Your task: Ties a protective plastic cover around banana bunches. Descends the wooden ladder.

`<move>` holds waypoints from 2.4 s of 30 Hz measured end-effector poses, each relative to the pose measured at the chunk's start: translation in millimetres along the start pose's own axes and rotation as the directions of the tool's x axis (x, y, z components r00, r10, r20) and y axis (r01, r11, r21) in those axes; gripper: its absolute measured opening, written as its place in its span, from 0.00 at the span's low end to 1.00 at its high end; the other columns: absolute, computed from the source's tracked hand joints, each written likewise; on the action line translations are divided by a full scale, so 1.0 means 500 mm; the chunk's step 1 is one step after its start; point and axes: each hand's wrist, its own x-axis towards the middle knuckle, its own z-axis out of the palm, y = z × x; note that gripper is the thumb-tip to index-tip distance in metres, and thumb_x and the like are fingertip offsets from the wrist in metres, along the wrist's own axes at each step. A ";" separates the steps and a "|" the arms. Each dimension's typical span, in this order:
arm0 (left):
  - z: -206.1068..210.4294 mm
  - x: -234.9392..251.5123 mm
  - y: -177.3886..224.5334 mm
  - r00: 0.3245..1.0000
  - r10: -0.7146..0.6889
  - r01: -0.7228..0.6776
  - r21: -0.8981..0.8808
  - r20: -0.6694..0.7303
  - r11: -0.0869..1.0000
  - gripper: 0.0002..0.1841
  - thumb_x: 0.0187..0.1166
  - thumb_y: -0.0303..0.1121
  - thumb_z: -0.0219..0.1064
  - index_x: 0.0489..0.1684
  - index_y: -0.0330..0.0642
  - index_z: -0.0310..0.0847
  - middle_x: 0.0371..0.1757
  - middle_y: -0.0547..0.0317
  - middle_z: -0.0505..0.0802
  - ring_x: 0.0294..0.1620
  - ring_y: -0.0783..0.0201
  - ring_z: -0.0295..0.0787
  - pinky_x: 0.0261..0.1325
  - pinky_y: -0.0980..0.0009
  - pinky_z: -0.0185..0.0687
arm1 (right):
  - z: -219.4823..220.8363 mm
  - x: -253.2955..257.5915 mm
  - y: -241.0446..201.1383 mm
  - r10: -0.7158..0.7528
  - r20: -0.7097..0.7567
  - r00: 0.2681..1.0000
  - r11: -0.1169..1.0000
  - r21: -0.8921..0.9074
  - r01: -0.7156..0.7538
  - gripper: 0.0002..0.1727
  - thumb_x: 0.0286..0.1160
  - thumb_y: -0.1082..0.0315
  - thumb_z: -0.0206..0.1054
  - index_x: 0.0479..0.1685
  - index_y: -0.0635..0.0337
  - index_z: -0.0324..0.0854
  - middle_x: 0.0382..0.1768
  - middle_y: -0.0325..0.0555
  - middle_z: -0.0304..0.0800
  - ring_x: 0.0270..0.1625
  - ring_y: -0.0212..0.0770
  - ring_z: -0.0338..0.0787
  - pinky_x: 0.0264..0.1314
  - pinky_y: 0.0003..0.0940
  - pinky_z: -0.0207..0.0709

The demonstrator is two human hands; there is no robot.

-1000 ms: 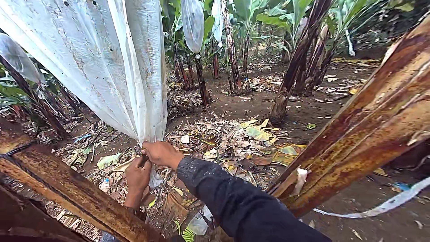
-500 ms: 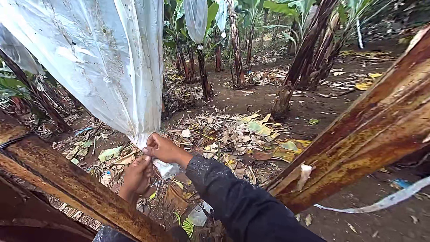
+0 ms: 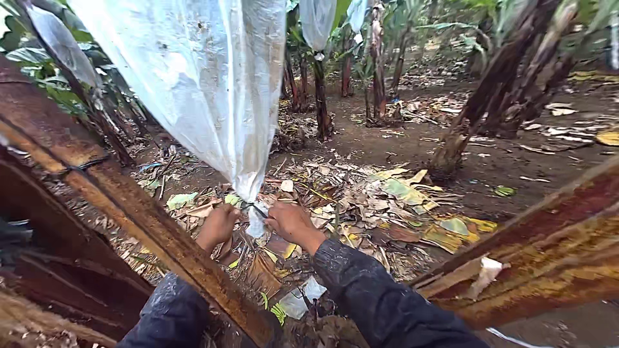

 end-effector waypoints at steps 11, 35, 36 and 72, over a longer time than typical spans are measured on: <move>0.022 -0.045 0.045 0.943 0.307 -0.273 -0.227 0.127 0.935 0.16 0.91 0.35 0.55 0.59 0.37 0.87 0.50 0.53 0.92 0.49 0.65 0.89 0.60 0.61 0.84 | -0.118 0.068 -0.077 -0.484 0.004 0.875 0.874 -0.058 0.483 0.07 0.84 0.67 0.63 0.43 0.55 0.87 0.46 0.45 0.89 0.43 0.46 0.92 0.42 0.49 0.87; 0.023 -0.041 0.070 0.949 0.315 -0.316 -0.163 -0.036 0.935 0.17 0.91 0.39 0.53 0.55 0.45 0.89 0.43 0.62 0.94 0.42 0.69 0.91 0.53 0.60 0.88 | -0.141 0.013 -0.083 -0.328 0.009 0.944 0.945 0.002 0.328 0.11 0.85 0.66 0.61 0.52 0.53 0.89 0.47 0.47 0.88 0.46 0.49 0.91 0.44 0.51 0.85; 0.020 -0.041 0.063 0.930 0.365 -0.365 -0.178 -0.036 0.914 0.17 0.90 0.39 0.52 0.50 0.45 0.89 0.39 0.66 0.92 0.39 0.72 0.89 0.50 0.66 0.87 | -0.150 0.038 -0.076 -0.409 -0.032 0.912 0.913 -0.010 0.408 0.10 0.84 0.66 0.62 0.50 0.54 0.89 0.48 0.47 0.87 0.43 0.47 0.90 0.41 0.49 0.86; 0.017 -0.171 -0.041 0.882 -0.194 -0.257 -0.782 -0.430 0.568 0.10 0.93 0.41 0.55 0.44 0.49 0.78 0.26 0.73 0.85 0.24 0.75 0.83 0.30 0.76 0.84 | -0.122 0.048 -0.197 0.057 -0.297 0.953 0.970 0.244 0.019 0.12 0.85 0.62 0.64 0.44 0.58 0.91 0.38 0.46 0.93 0.43 0.43 0.92 0.50 0.49 0.85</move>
